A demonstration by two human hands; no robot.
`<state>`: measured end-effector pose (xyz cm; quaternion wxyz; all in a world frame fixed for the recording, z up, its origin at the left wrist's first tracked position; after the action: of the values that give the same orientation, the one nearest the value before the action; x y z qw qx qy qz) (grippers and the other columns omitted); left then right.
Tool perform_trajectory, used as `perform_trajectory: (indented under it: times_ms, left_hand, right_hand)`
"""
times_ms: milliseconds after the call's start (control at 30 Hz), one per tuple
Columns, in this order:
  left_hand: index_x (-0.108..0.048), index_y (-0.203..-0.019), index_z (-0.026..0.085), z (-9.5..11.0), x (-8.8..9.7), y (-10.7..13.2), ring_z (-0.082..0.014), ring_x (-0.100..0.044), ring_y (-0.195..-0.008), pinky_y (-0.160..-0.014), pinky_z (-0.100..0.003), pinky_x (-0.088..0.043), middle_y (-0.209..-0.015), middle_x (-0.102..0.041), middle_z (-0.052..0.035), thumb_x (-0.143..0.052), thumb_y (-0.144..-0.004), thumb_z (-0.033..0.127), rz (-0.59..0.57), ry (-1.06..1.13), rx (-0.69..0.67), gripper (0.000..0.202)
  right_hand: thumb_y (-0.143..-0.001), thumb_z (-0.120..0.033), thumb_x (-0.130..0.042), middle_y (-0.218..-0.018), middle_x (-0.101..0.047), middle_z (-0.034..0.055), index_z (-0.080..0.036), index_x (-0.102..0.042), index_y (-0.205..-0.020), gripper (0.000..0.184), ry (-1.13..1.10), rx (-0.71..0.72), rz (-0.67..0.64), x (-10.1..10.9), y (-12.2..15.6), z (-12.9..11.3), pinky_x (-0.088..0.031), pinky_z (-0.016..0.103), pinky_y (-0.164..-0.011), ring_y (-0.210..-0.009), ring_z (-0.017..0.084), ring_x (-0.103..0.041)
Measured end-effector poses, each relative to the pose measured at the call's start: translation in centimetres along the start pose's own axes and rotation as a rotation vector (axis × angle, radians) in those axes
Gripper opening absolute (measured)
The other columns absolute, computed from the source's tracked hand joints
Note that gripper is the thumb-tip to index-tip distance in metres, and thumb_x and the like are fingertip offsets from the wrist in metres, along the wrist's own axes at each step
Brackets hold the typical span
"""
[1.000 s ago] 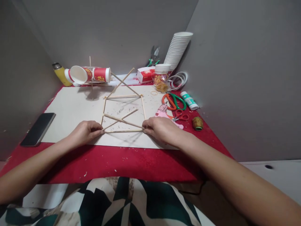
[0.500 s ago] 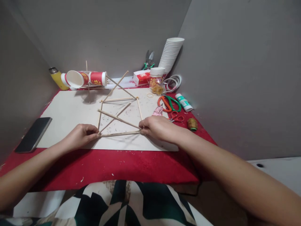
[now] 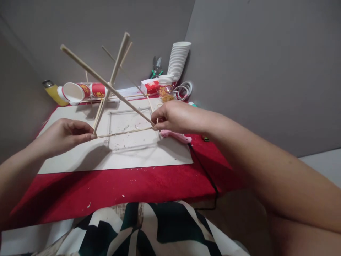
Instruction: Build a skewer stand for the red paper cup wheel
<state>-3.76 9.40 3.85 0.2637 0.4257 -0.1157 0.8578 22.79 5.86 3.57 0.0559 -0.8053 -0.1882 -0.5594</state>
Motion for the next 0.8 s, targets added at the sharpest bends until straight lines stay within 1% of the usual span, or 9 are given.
perform_trajectory:
  times_ms: [100, 167, 233, 333, 400, 533, 700, 800]
  left_hand:
    - [-0.072, -0.076, 0.018, -0.9, -0.6, 1.2, -0.0151, -0.060, -0.063, -0.061, -0.025, -0.045, -0.068, -0.070, -0.0011, -0.063, -0.079, 0.045, -0.035, -0.010, 0.024, 0.029]
    - [-0.071, -0.076, 0.018, -2.0, -1.6, 2.3, -0.0153, -0.060, -0.065, -0.063, -0.024, -0.045, -0.069, -0.070, -0.0007, -0.061, -0.081, 0.044, -0.066, -0.032, 0.051, 0.029]
    - [-0.071, -0.077, 0.017, -3.3, -2.6, 3.3, -0.0161, -0.062, -0.069, -0.066, -0.024, -0.046, -0.072, -0.071, -0.0011, -0.059, -0.082, 0.042, -0.069, -0.010, 0.072, 0.028]
    - [-0.070, -0.079, 0.016, -5.3, -4.1, 4.2, -0.0165, -0.059, -0.066, -0.062, -0.025, -0.044, -0.071, -0.069, -0.0023, -0.056, -0.085, 0.044, -0.091, 0.007, 0.125, 0.031]
    - [-0.069, -0.081, 0.016, -6.1, -5.0, 4.3, -0.0168, -0.057, -0.065, -0.061, -0.026, -0.043, -0.070, -0.068, -0.0028, -0.055, -0.085, 0.045, -0.107, 0.000, 0.127, 0.033]
    - [-0.070, -0.080, 0.017, -6.1, -5.8, 3.8, -0.0189, -0.059, -0.069, -0.065, -0.028, -0.045, -0.074, -0.070, -0.0043, -0.054, -0.085, 0.043, -0.106, -0.036, 0.076, 0.031]
    - [-0.070, -0.080, 0.018, -5.8, -6.0, 3.4, -0.0211, -0.063, -0.072, -0.067, -0.029, -0.046, -0.078, -0.072, -0.0059, -0.053, -0.086, 0.043, -0.085, -0.068, 0.054, 0.031]
    - [-0.070, -0.081, 0.018, -5.6, -6.1, 3.4, -0.0219, -0.063, -0.074, -0.069, -0.030, -0.047, -0.080, -0.072, -0.0070, -0.053, -0.086, 0.043, -0.079, -0.098, 0.037, 0.031]
  right_hand:
    - [-0.085, -0.025, -0.060, -0.066, -0.065, -0.0016, -0.020, -0.068, -0.073, 0.015, -0.014, 0.007, -0.021, -1.5, 0.3, -0.7, -0.034, 0.024, -0.060, -0.062, 0.012, -0.055]
    - [-0.085, -0.025, -0.060, -0.068, -0.065, -0.0001, -0.020, -0.068, -0.074, 0.015, 0.014, 0.036, -0.036, -3.2, 0.3, -1.4, -0.034, 0.024, -0.061, -0.063, 0.012, -0.055]
    - [-0.087, -0.027, -0.059, -0.069, -0.065, 0.0006, -0.020, -0.068, -0.075, 0.016, 0.037, 0.039, -0.044, -4.8, 0.2, -1.8, -0.032, 0.024, -0.059, -0.063, 0.013, -0.055]
    - [-0.087, -0.027, -0.059, -0.073, -0.068, 0.0016, -0.020, -0.070, -0.079, 0.015, 0.028, 0.035, -0.047, -6.8, 0.0, -2.0, -0.033, 0.024, -0.060, -0.067, 0.014, -0.057]
    - [-0.087, -0.028, -0.059, -0.077, -0.070, 0.0025, -0.022, -0.071, -0.082, 0.015, 0.027, 0.038, -0.053, -7.7, -0.2, -1.9, -0.033, 0.024, -0.061, -0.070, 0.015, -0.060]
    - [-0.089, -0.032, -0.057, -0.080, -0.072, 0.0041, -0.023, -0.072, -0.087, 0.018, 0.089, 0.036, -0.058, -8.6, -0.1, -1.6, -0.031, 0.025, -0.058, -0.072, 0.017, -0.062]
    - [-0.098, -0.044, -0.043, -0.076, -0.071, 0.0065, -0.020, -0.071, -0.081, 0.041, 0.170, 0.033, -0.014, -8.7, 0.5, -1.8, -0.027, 0.028, -0.056, -0.067, 0.017, -0.060]
    - [-0.099, -0.042, -0.042, -0.084, -0.070, 0.0081, -0.019, -0.072, -0.083, 0.041, 0.215, 0.040, 0.017, -8.7, 0.7, -2.0, -0.028, 0.028, -0.058, -0.073, 0.017, -0.061]
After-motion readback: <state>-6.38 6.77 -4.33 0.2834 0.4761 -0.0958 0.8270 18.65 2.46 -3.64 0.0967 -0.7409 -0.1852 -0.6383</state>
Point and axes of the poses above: each hand's wrist, its own y-axis away from the middle knuckle, its own x-axis out of the back of the hand, z = x × y, the point moved 7 cm from there along -y, towards the middle knuckle
